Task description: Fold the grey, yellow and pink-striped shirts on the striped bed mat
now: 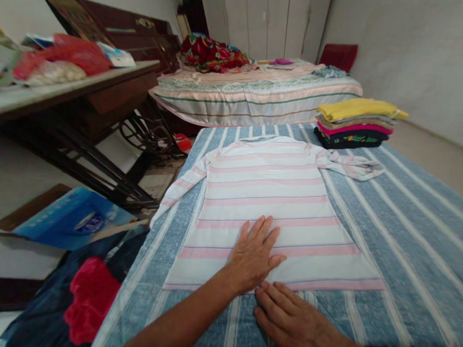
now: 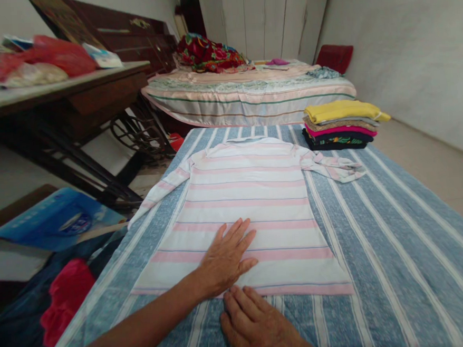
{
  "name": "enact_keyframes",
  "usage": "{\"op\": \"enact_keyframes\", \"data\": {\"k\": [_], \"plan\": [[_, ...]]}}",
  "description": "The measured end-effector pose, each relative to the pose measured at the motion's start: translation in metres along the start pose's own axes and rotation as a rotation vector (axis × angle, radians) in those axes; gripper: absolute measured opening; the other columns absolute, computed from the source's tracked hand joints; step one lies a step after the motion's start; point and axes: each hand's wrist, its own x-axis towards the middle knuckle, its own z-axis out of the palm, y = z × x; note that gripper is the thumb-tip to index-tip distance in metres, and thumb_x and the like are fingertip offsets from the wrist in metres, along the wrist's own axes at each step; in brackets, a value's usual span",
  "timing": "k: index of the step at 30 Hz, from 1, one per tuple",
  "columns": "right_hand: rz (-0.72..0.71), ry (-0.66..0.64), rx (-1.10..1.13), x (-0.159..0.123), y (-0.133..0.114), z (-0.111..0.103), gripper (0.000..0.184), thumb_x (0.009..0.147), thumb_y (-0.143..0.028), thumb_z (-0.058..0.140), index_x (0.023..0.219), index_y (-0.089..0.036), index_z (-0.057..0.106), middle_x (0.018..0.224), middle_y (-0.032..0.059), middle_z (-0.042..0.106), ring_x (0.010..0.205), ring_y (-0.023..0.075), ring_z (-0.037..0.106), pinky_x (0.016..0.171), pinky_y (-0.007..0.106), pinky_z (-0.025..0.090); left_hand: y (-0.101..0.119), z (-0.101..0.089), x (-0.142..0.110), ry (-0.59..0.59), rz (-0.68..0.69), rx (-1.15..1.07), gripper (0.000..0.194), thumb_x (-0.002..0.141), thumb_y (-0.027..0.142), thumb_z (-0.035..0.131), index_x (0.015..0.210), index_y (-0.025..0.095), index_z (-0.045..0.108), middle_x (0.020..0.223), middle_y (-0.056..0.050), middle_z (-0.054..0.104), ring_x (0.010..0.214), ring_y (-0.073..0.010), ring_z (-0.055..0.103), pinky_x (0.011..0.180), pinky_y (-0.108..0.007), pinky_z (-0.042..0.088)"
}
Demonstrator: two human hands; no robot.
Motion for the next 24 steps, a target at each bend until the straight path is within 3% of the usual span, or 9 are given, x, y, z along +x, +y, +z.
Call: {"op": "enact_keyframes", "data": {"k": [5,13,18,24], "plan": [[0.001,0.054,-0.043,-0.001,0.0,0.008,0.054,0.092,-0.048,0.043,0.131,-0.01,0.046,0.139,0.0147,0.043,0.134,0.0281,0.029,0.111,0.038,0.026,0.002,0.006,-0.005,-0.023,-0.016,0.004,0.062,0.091,0.058,0.024,0.141,0.022,0.032,0.152,-0.009,0.022,0.14,-0.0255,0.015,0.111,-0.05,0.015],[-0.023,0.172,-0.146,0.001,0.002,0.018,0.055,0.091,-0.052,0.043,0.126,-0.01,0.049,0.133,0.0136,0.051,0.13,0.0286,0.034,0.109,0.038,0.03,0.003,0.0,-0.012,-0.079,-0.014,-0.022,0.061,0.091,0.056,0.027,0.142,0.023,0.031,0.152,-0.008,0.022,0.14,-0.0256,0.016,0.111,-0.051,0.015],[-0.026,0.135,-0.138,0.001,0.002,0.019,0.055,0.092,-0.051,0.043,0.128,-0.009,0.047,0.135,0.0159,0.047,0.13,0.0291,0.034,0.109,0.04,0.03,-0.001,0.002,-0.007,-0.029,-0.03,0.016,0.061,0.091,0.056,0.028,0.14,0.021,0.035,0.152,-0.01,0.024,0.14,-0.0256,0.018,0.111,-0.049,0.018],[-0.04,0.114,-0.15,0.001,0.002,0.016,0.058,0.092,-0.053,0.042,0.129,-0.008,0.046,0.136,0.017,0.045,0.131,0.0308,0.033,0.108,0.044,0.032,-0.018,0.005,0.011,0.02,-0.171,0.057,0.062,0.09,0.056,0.03,0.139,0.019,0.038,0.151,-0.012,0.024,0.139,-0.0283,0.021,0.108,-0.052,0.022]]}}
